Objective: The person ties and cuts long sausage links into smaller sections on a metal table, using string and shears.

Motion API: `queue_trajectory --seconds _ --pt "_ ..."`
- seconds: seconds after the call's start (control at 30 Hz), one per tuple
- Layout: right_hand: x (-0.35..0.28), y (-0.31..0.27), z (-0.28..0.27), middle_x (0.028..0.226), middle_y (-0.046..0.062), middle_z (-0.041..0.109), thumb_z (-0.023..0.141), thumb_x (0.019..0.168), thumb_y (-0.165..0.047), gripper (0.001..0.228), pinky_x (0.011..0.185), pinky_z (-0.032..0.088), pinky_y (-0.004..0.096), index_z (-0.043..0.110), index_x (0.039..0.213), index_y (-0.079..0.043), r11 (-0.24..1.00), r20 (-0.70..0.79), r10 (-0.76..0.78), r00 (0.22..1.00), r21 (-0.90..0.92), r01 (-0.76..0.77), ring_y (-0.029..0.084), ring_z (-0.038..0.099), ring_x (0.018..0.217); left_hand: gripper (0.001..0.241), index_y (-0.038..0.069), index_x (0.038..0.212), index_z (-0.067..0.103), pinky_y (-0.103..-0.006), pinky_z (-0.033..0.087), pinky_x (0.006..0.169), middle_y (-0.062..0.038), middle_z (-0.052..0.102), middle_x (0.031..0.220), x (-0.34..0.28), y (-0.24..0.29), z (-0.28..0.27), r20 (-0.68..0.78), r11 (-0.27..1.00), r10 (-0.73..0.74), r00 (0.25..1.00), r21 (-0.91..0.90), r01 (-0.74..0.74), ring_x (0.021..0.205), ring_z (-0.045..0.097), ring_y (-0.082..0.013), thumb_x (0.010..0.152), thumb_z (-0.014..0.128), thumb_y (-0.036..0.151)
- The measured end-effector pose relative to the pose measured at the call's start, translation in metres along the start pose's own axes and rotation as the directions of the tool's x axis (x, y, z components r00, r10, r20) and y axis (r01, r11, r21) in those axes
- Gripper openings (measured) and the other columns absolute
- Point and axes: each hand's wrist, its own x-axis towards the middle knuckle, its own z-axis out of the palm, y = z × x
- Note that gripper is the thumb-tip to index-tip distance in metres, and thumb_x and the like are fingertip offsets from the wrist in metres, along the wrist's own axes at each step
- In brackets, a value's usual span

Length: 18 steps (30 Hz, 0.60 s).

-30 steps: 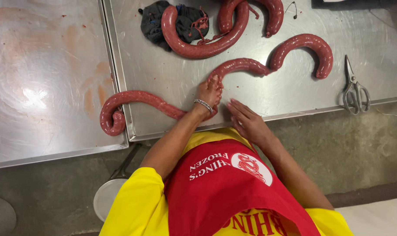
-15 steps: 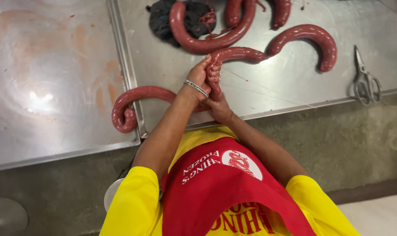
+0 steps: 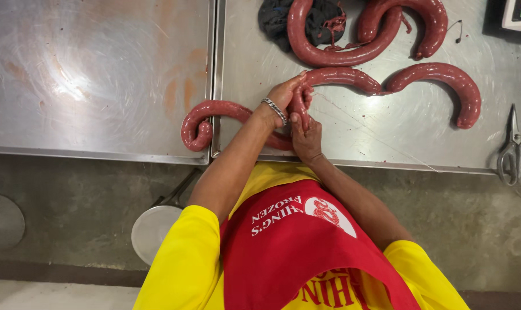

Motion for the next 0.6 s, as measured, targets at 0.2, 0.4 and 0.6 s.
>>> queue_trajectory --seconds 0.2,0.4,0.6 --pt "0.001 0.017 -0.005 0.071 0.003 0.061 0.055 0.115 -0.020 0.032 0.058 0.043 0.036 0.063 0.091 0.000 0.999 0.011 -0.043 0.999 0.032 0.043 0.012 0.053 0.063 0.050 0.002 0.085 0.063 -0.0273 0.046 0.048 -0.003 0.058 0.066 -0.002 -0.003 0.016 -0.094 0.996 0.073 0.993 0.064 -0.067 0.051 0.054 -0.0131 0.091 0.071 0.051" --pt "0.005 -0.021 -0.019 0.089 0.005 0.073 0.063 0.089 -0.010 0.009 0.084 0.061 0.032 0.063 0.096 -0.005 0.657 0.583 0.099 0.806 0.571 -0.493 0.018 0.073 0.088 0.048 0.007 0.091 0.062 -0.0183 0.034 0.038 0.004 0.053 0.067 -0.013 0.050 0.070 0.196 0.991 -0.039 0.980 0.137 0.012 0.046 0.042 -0.0015 0.092 0.068 0.054" --pt "0.045 -0.031 -0.029 0.087 0.008 0.067 0.068 0.106 -0.012 0.014 0.096 0.060 0.035 0.065 0.097 -0.001 0.644 0.363 -0.223 0.905 0.752 -0.143 0.020 0.069 0.090 0.046 0.006 0.103 0.062 -0.0167 0.035 0.041 -0.001 0.058 0.076 -0.019 0.098 0.118 0.315 0.976 -0.055 0.947 0.219 -0.016 0.052 0.047 -0.0023 0.096 0.066 0.052"
